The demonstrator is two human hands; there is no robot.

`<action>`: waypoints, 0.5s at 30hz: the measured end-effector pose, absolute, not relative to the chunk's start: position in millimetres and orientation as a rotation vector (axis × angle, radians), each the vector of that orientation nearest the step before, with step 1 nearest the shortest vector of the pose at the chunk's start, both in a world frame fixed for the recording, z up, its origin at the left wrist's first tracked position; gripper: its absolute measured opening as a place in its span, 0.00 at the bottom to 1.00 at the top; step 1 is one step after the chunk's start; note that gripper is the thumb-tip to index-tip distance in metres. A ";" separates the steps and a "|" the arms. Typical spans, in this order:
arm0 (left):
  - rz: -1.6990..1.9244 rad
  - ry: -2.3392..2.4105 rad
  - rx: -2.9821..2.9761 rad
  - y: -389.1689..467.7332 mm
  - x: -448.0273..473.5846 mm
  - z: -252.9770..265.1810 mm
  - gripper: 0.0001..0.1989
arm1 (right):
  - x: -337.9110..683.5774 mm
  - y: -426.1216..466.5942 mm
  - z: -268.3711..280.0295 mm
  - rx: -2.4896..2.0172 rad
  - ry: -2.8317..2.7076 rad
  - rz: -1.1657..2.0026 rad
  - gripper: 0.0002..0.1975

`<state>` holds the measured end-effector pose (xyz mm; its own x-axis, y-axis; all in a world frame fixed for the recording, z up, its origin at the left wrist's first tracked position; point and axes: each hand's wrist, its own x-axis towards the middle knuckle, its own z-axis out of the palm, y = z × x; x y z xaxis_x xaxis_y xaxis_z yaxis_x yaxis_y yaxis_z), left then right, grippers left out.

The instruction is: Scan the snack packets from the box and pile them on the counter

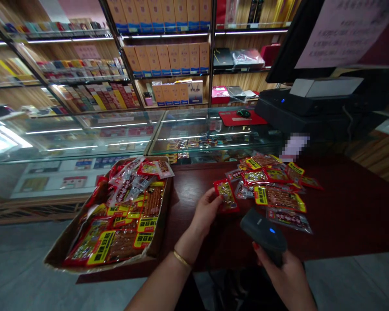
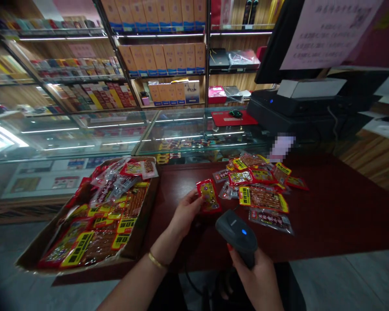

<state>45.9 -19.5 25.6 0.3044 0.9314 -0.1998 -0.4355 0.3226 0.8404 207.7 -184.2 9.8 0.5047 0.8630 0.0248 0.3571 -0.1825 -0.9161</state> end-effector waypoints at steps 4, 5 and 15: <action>0.923 0.684 0.808 -2.1 115.3 46.1 0.18 | 217.7 -189.1 17.5 -1.741 -1.000 0.560 0.24; 0.876 0.672 0.818 6.0 133.2 52.9 0.16 | 220.9 -190.3 18.0 -1.744 -0.996 0.536 0.24; 1.101 0.934 1.255 5.4 114.7 77.0 0.18 | 243.4 -196.1 3.1 -1.824 -1.009 0.633 0.30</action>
<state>114.7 5.4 77.0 0.2390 0.9700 0.0448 -0.1143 -0.0177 0.9933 243.4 -196.1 3.1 0.5304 0.8478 -0.0017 0.3708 -0.2337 -0.8988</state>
